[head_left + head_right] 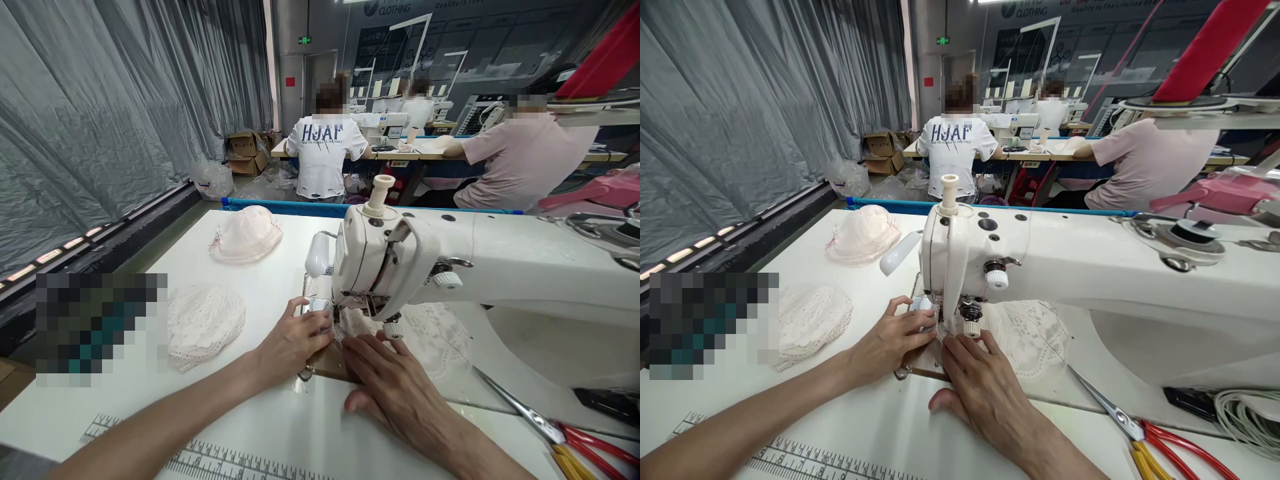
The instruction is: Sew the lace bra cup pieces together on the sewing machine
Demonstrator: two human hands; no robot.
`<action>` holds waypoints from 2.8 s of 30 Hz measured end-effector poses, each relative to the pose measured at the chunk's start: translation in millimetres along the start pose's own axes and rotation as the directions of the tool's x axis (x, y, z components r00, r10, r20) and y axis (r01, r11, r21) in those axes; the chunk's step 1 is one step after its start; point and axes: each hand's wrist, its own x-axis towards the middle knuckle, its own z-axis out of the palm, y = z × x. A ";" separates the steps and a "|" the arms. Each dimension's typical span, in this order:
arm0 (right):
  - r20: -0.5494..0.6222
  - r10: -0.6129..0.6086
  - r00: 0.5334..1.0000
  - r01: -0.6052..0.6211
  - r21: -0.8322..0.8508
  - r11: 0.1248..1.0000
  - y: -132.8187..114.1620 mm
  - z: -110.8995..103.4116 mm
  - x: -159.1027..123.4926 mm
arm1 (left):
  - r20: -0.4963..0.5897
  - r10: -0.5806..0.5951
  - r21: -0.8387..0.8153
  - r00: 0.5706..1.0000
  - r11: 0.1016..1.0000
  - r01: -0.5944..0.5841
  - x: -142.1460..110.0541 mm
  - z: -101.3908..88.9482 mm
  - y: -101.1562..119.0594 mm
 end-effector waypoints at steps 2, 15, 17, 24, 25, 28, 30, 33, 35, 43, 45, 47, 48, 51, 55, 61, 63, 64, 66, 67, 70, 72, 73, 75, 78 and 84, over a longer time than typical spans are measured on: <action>-0.005 0.007 1.000 -0.007 0.016 1.000 -1.0 -0.2 1.1 | -0.002 -0.002 -0.009 1.000 1.000 0.002 -0.9 -0.2 -1.0; -0.014 0.047 0.999 -0.047 0.005 0.999 1.9 3.8 0.8 | 0.007 -0.017 -0.009 1.000 1.000 0.017 2.9 -4.8 -1.2; -0.013 0.050 0.999 -0.051 -0.027 0.998 3.7 4.8 1.2 | 0.018 -0.020 0.013 1.000 1.000 0.020 2.4 -3.0 -3.4; -0.028 0.100 0.995 -0.103 -0.162 0.981 13.8 9.4 0.3 | 0.068 -0.089 0.125 0.994 0.989 0.080 -1.8 0.1 -6.8; -0.017 0.107 0.994 -0.108 -0.170 0.979 15.1 10.1 -0.1 | 0.071 -0.091 0.142 0.993 0.987 0.081 -1.9 -0.7 -6.2; 0.021 0.132 0.991 -0.126 -0.180 0.976 17.6 12.6 -0.5 | 0.041 -0.062 0.176 0.997 0.983 0.054 -2.1 -3.2 -4.4; 0.026 0.149 0.988 -0.142 -0.180 0.973 17.8 13.8 -0.2 | 0.001 -0.022 0.187 1.000 0.982 0.022 -2.0 -5.0 -2.8; 0.031 0.180 0.983 -0.174 -0.143 0.974 14.4 10.1 1.2 | -0.029 0.040 0.173 0.999 0.984 -0.035 -0.8 -9.0 1.4; 0.069 0.178 0.982 -0.174 -0.064 0.983 8.9 1.4 2.2 | 0.007 0.088 0.153 0.996 0.984 -0.088 0.5 -12.8 5.8; 0.263 0.046 0.964 -0.116 0.259 0.959 1.5 -36.7 -19.4 | 0.216 0.103 0.109 0.971 0.986 -0.129 -18.2 -42.1 42.7; 0.228 0.114 0.967 -0.148 0.137 0.979 13.0 -34.2 -36.0 | 0.216 0.092 0.145 0.972 0.982 -0.125 -31.0 -53.5 57.4; 0.185 0.177 0.967 -0.171 -0.045 0.984 24.9 -31.2 -51.8 | 0.225 0.086 0.156 0.971 0.980 -0.123 -44.4 -63.6 71.3; 0.153 0.222 0.963 -0.198 -0.158 0.967 28.6 -30.7 -57.4 | 0.233 0.079 0.150 0.969 0.982 -0.116 -50.5 -67.4 77.2; 0.075 0.307 0.949 -0.254 -0.395 0.883 21.3 -33.8 -58.9 | 0.226 0.032 0.106 0.974 0.993 -0.058 -63.3 -72.4 89.0; 0.051 0.166 0.985 -0.156 -0.160 0.975 -30.3 -34.2 -30.3 | 0.163 -0.042 0.046 0.986 0.998 0.035 -67.0 -67.1 95.2; 0.328 0.004 0.945 -0.079 0.216 0.973 -72.4 -15.3 4.0 | 0.153 -0.051 0.014 0.987 0.999 0.049 -77.5 -61.6 108.4; 0.368 -0.020 0.930 -0.097 0.295 0.950 -69.7 -14.2 4.3 | 0.122 -0.072 0.021 0.990 0.997 0.070 -83.6 -61.9 112.0; 0.378 -0.033 0.925 -0.109 0.346 0.932 -68.5 -15.0 3.4 | 0.105 -0.080 0.022 0.991 0.997 0.079 -86.1 -61.8 113.2; 0.396 -0.049 0.917 -0.138 0.429 0.893 -68.5 -17.5 1.7 | 0.074 -0.085 0.024 0.994 0.996 0.084 -89.9 -60.4 114.1; 0.406 -0.048 0.913 -0.152 0.446 0.882 -70.0 -18.7 1.2 | 0.060 -0.084 0.026 0.995 0.996 0.082 -91.2 -59.0 114.1; 0.428 -0.007 0.904 -0.182 0.401 0.898 -76.8 -19.7 1.4 | 0.016 -0.079 0.029 0.997 0.996 0.078 -94.6 -53.8 112.9; 0.435 0.008 0.901 -0.196 0.390 0.900 -79.7 -19.2 2.3 | -0.012 -0.090 0.009 0.996 0.996 0.090 -97.3 -50.6 112.0; 0.437 0.008 0.899 -0.207 0.408 0.889 -80.0 -19.3 2.8 | -0.029 -0.094 -0.007 0.995 0.996 0.094 -98.8 -49.4 111.6; 0.442 0.009 0.897 -0.247 0.484 0.840 -79.4 -20.9 3.8 | -0.066 -0.100 -0.038 0.993 0.995 0.098 -101.4 -47.5 110.9; 0.440 0.054 0.896 -0.339 0.601 0.724 -79.7 -24.6 6.7 | -0.105 -0.104 -0.060 0.989 0.993 0.098 -104.2 -45.2 110.1; 0.436 0.016 0.900 -0.339 0.673 0.657 -84.0 -20.3 9.0 | -0.151 -0.081 -0.042 0.985 0.996 0.076 -106.7 -40.5 108.3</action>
